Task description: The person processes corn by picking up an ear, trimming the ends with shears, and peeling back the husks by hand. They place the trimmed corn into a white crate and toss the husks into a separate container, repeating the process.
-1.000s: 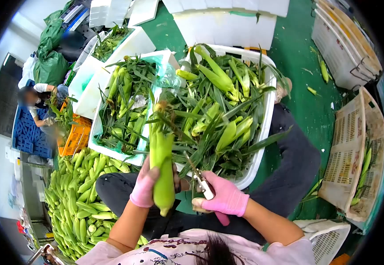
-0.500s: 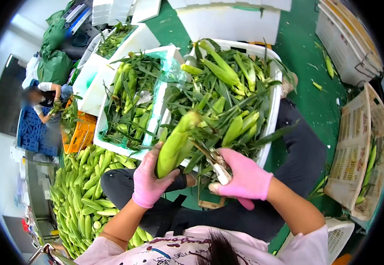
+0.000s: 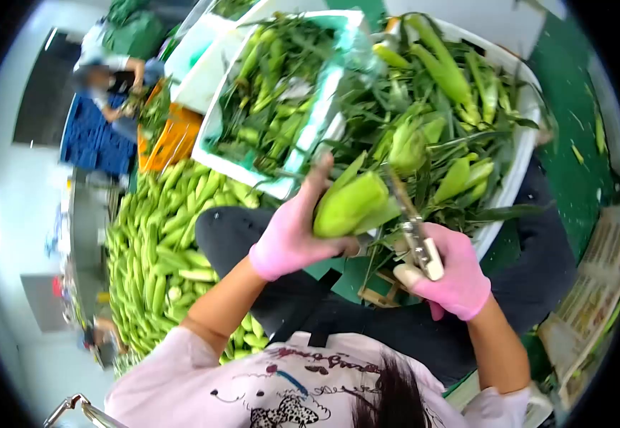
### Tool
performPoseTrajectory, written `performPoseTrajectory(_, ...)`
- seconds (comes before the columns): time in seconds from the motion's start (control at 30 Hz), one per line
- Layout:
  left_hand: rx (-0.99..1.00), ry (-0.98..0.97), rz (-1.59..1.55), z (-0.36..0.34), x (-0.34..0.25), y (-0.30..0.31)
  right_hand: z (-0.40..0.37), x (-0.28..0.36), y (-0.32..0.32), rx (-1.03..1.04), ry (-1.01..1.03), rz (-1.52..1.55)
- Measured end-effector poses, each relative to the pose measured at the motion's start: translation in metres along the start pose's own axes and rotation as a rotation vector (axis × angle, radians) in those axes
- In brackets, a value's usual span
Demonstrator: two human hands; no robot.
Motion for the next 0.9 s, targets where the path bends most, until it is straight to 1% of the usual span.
performPoseTrajectory(0.03, -0.010, 0.175, -0.169, 0.002, 0.010, -0.001, -0.004, 0.001, 0.002, -0.034, 0.037, 0.125)
performPoseTrajectory(0.07, -0.118, 0.144, -0.269, 0.004, 0.028, -0.001, -0.008, 0.002, 0.000, -0.038, -0.007, 0.205)
performPoseTrajectory(0.1, -0.138, 0.244, -0.502, 0.005, 0.043, -0.005, -0.010, -0.002, -0.005, -0.025, 0.010, 0.309)
performPoseTrajectory(0.13, -0.182, 0.342, -0.735, 0.006, 0.059, -0.009, -0.013, -0.006, -0.011, -0.011, 0.007, 0.316)
performPoseTrajectory(0.17, -0.247, 0.363, -1.068, 0.012, 0.062, -0.011, -0.016, -0.013, -0.019, -0.005, 0.005, 0.330)
performPoseTrajectory(0.23, -0.367, 0.457, -1.493, 0.023, 0.087, -0.018, -0.020, -0.032, -0.036, 0.035, 0.209, 0.287)
performPoseTrajectory(0.3, -0.530, 0.425, -1.709, 0.035, 0.088, -0.017, -0.031, -0.032, -0.051, -0.003, 0.046, 0.352)
performPoseTrajectory(0.33, -0.636, 0.399, -1.677, 0.036, 0.084, -0.015, -0.031, -0.042, -0.053, -0.014, 0.015, 0.318)
performPoseTrajectory(0.37, -0.679, 0.454, -1.736, 0.036, 0.083, -0.020, -0.029, -0.051, -0.049, -0.054, 0.022, 0.082)
performPoseTrajectory(0.43, -0.671, 0.507, -1.788, 0.034, 0.080, -0.035, -0.022, -0.042, -0.037, -0.186, 0.126, -0.223)
performPoseTrajectory(0.47, -0.703, 0.563, -1.771, 0.031, 0.077, -0.045, -0.014, -0.044, -0.031, -0.261, 0.184, -0.282)
performPoseTrajectory(0.5, -0.686, 0.569, -1.785, 0.027, 0.074, -0.055, -0.009, -0.043, -0.025, -0.355, 0.222, -0.317)
performPoseTrajectory(0.57, -0.680, 0.550, -1.804, 0.021, 0.078, -0.067, 0.005, -0.021, -0.017, -0.494, 0.354, -0.453)
performPoseTrajectory(0.6, -0.743, 0.502, -1.788, 0.021, 0.089, -0.065, 0.015, -0.015, -0.021, -0.448, 0.374, -0.370)
performPoseTrajectory(0.63, -0.723, 0.376, -1.753, 0.022, 0.086, -0.052, 0.028, -0.017, -0.028, -0.377, 0.377, -0.186)
performPoseTrajectory(0.67, -0.789, 0.261, -1.668, 0.018, 0.091, -0.033, 0.043, -0.020, -0.046, -0.200, 0.264, 0.186)
performPoseTrajectory(0.7, -0.811, 0.175, -1.588, 0.020, 0.093, -0.025, 0.047, -0.021, -0.065, -0.054, 0.115, 0.551)
performPoseTrajectory(0.73, -0.823, 0.189, -1.642, 0.020, 0.100, -0.024, 0.053, -0.018, -0.068, -0.056, 0.147, 0.510)
performPoseTrajectory(0.83, -0.992, 0.294, -1.664, 0.011, 0.116, -0.022, 0.057, -0.008, -0.069, -0.142, 0.192, 0.087)
performPoseTrajectory(0.87, -0.894, 0.262, -1.697, 0.015, 0.111, -0.020, 0.057, -0.005, -0.066, -0.276, 0.339, -0.208)
performPoseTrajectory(0.9, -0.861, 0.352, -1.870, 0.016, 0.111, -0.031, 0.044, 0.018, -0.065, -0.460, 0.569, -0.435)
Point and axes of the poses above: each hand's wrist, its own z-axis towards the middle knuckle, its own y-axis out of the back of the hand, x = y × z, the point moved 9 cm from there along z, towards the middle knuckle, and after that the axes turned 3 degrees about -x, right-handed, at the moved point
